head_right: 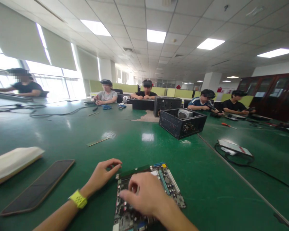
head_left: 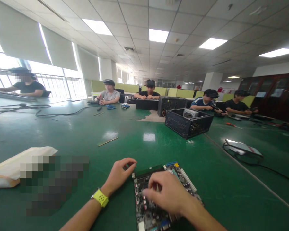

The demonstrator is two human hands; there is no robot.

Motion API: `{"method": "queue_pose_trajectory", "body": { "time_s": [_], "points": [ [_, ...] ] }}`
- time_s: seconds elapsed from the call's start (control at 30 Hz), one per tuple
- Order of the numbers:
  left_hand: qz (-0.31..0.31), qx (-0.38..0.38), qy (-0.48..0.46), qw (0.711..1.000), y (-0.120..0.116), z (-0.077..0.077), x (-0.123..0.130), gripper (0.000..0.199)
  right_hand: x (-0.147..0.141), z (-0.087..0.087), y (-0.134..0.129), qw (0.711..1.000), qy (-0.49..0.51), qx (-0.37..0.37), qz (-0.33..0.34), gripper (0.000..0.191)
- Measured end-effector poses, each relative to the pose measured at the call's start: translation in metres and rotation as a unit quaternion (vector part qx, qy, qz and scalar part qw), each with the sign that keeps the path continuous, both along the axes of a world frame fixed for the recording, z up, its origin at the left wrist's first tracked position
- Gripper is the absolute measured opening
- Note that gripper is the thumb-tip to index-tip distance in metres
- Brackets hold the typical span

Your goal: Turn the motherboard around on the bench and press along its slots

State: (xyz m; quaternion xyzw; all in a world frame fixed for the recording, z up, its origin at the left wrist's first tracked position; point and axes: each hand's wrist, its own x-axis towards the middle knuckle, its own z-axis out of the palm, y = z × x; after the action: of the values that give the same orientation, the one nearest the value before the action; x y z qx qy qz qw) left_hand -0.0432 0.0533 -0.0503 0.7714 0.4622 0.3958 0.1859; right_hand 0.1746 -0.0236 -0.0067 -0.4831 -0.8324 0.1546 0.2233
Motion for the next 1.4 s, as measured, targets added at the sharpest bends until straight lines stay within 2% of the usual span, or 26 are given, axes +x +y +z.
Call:
{"method": "queue_pose_trajectory", "body": {
  "time_s": [0.1, 0.23, 0.33, 0.47, 0.53, 0.63, 0.77, 0.83, 0.9, 1.0, 1.1, 1.17, 1.23, 1.27, 1.33, 1.37, 1.4],
  "points": [
    [0.001, 0.003, -0.005, 1.0, 0.0, 0.0, 0.0, 0.021, -0.029, -0.015, -0.021, 0.989, -0.132, 0.017, 0.066, 0.039],
    [0.003, 0.004, -0.01, 1.0, -0.001, 0.001, -0.001, 0.02, -0.055, -0.04, -0.026, 0.956, -0.272, 0.033, 0.106, 0.033],
    [0.005, 0.004, -0.01, 1.0, -0.001, 0.001, -0.001, 0.02, -0.058, -0.045, -0.026, 0.952, -0.283, 0.027, 0.11, 0.033],
    [0.006, -0.002, -0.007, 1.0, 0.001, -0.001, -0.002, 0.021, -0.046, -0.041, -0.023, 0.966, -0.245, 0.019, 0.085, 0.032],
    [0.006, -0.001, -0.006, 1.0, 0.002, -0.002, -0.003, 0.021, -0.032, -0.037, -0.015, 0.979, -0.2, 0.022, 0.043, 0.031],
    [0.001, 0.001, -0.003, 1.0, 0.002, -0.002, -0.004, 0.022, -0.001, -0.031, 0.012, 0.982, -0.167, 0.03, -0.086, 0.026],
    [-0.002, 0.003, -0.001, 1.0, 0.0, -0.001, -0.004, 0.021, 0.047, -0.028, 0.054, 0.945, -0.181, 0.03, -0.272, 0.024],
    [-0.001, 0.005, -0.001, 1.0, -0.001, 0.0, -0.004, 0.021, 0.066, -0.029, 0.067, 0.926, -0.185, 0.022, -0.327, 0.025],
    [0.0, 0.006, 0.001, 1.0, -0.001, 0.001, -0.004, 0.021, 0.075, -0.029, 0.074, 0.92, -0.188, 0.02, -0.343, 0.025],
    [-0.002, 0.002, 0.004, 1.0, -0.002, 0.002, -0.002, 0.02, 0.072, -0.027, 0.07, 0.928, -0.195, 0.029, -0.316, 0.025],
    [-0.009, 0.0, 0.008, 1.0, -0.003, 0.002, -0.001, 0.019, 0.053, -0.022, 0.051, 0.952, -0.177, 0.02, -0.251, 0.025],
    [-0.016, 0.005, 0.011, 1.0, -0.003, 0.001, 0.001, 0.018, 0.036, -0.019, 0.032, 0.98, -0.126, -0.017, -0.153, 0.025],
    [-0.033, 0.013, 0.012, 0.999, -0.003, 0.0, 0.002, 0.017, 0.019, -0.015, 0.013, 0.991, -0.035, -0.13, -0.008, 0.025],
    [-0.044, 0.017, 0.013, 0.999, -0.004, -0.001, 0.002, 0.019, 0.013, -0.014, 0.005, 0.975, 0.017, -0.212, 0.069, 0.029],
    [-0.068, 0.016, 0.018, 0.997, -0.004, -0.004, 0.002, 0.029, 0.004, -0.011, -0.003, 0.915, 0.123, -0.345, 0.171, 0.044],
    [-0.078, 0.011, 0.023, 0.997, -0.005, -0.004, 0.003, 0.034, 0.003, -0.009, -0.004, 0.898, 0.168, -0.363, 0.181, 0.047],
    [-0.085, 0.004, 0.03, 0.996, -0.005, -0.005, 0.003, 0.036, 0.004, -0.009, -0.001, 0.905, 0.203, -0.337, 0.161, 0.045]
  ]
}}
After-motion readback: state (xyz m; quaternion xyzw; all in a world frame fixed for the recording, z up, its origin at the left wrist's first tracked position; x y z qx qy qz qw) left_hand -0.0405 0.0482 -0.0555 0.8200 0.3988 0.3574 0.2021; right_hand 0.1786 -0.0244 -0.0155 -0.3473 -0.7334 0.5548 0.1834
